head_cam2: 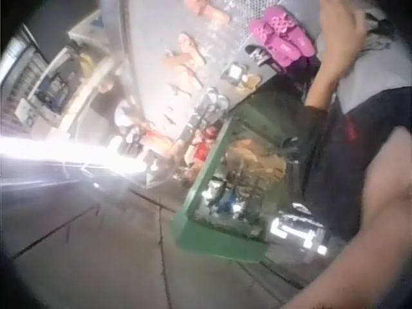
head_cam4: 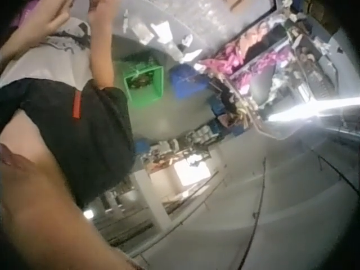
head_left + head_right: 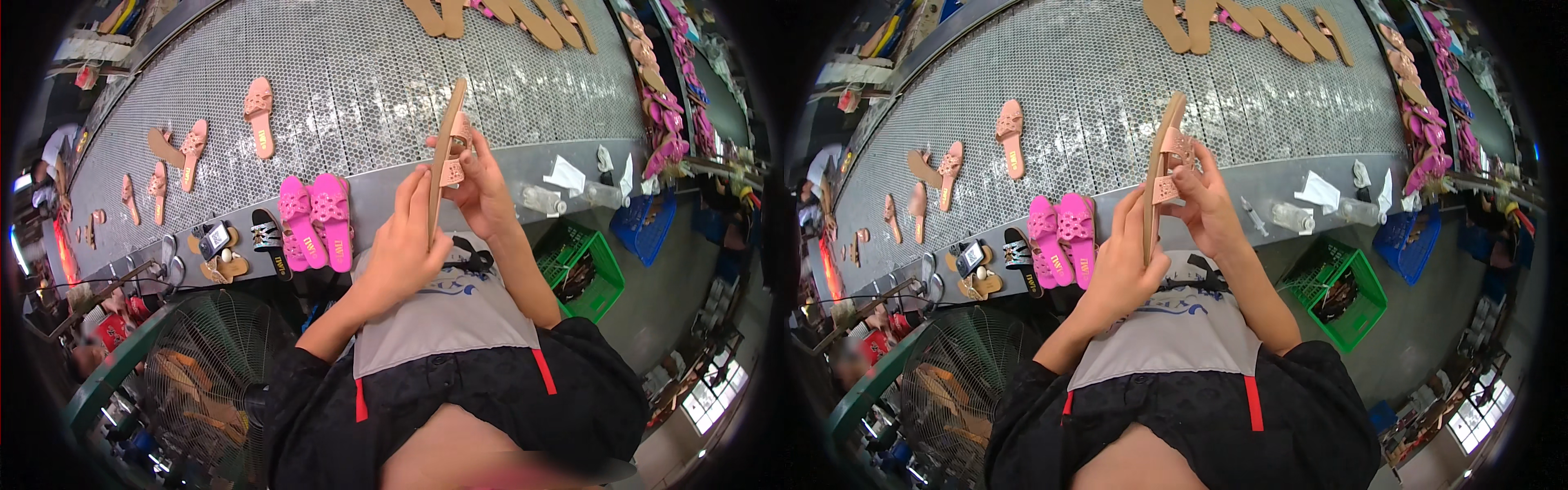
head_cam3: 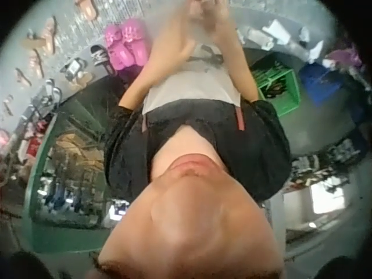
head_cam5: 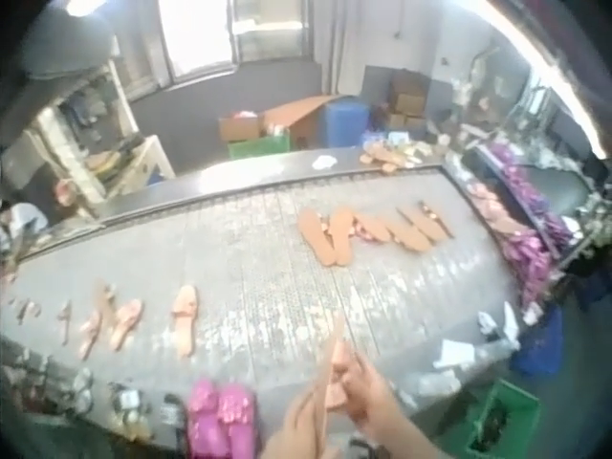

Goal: Inspecting and assembling sandals on a conveyor belt in a factory.

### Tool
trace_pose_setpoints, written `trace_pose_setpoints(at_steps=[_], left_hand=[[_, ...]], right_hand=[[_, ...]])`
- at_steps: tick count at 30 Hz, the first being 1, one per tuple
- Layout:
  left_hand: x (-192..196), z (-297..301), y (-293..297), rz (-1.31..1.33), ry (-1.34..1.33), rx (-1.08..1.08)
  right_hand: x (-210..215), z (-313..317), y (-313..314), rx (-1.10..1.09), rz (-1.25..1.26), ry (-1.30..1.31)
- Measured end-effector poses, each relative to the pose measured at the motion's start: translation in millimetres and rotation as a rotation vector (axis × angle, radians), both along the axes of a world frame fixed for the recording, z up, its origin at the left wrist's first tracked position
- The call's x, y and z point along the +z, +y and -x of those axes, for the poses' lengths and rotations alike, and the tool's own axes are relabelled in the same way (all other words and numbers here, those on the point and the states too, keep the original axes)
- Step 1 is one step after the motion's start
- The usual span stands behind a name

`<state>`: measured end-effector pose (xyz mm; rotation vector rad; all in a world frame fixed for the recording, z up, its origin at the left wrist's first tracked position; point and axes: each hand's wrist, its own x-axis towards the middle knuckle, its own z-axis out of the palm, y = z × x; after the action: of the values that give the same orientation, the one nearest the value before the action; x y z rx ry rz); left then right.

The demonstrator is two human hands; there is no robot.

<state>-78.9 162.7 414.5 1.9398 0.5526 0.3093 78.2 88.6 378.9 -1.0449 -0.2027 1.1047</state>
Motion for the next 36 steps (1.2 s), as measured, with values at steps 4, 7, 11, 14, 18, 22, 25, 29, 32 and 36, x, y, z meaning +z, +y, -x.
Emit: trace_pose_setpoints(at_steps=[4, 7, 11, 14, 18, 22, 25, 29, 32, 36], left_hand=[[34, 34, -14, 0.144, -0.074, -0.113], [46, 52, -26, 0.317, -0.088, -0.143], [40, 71, -37, 0.604, -0.167, -0.138], [40, 81, -47, 0.730, -0.257, -0.132], [42, 93, -51, 0.769, -0.296, -0.179], [38, 104, -54, 0.784, -0.336, -0.197], [37, 110, -60, 0.790, -0.356, -0.192], [31, 119, -62, 0.780, -0.351, -0.211], [31, 124, -65, 0.819, -0.358, -0.178], [25, 121, -66, 1.045, -0.431, -0.166]], right_hand=[[23, 26, -19, -0.053, -0.093, -0.013], [37, 40, -30, -0.099, -0.120, -0.032], [43, 53, -44, -0.102, -0.119, -0.080], [54, 64, -50, -0.122, -0.141, -0.113], [63, 75, -53, -0.131, -0.223, -0.153], [65, 85, -55, -0.110, -0.258, -0.195], [67, 92, -58, -0.110, -0.273, -0.191], [68, 99, -61, -0.112, -0.274, -0.204], [66, 106, -63, -0.096, -0.266, -0.186], [54, 108, -81, 0.084, -0.317, -0.134]])
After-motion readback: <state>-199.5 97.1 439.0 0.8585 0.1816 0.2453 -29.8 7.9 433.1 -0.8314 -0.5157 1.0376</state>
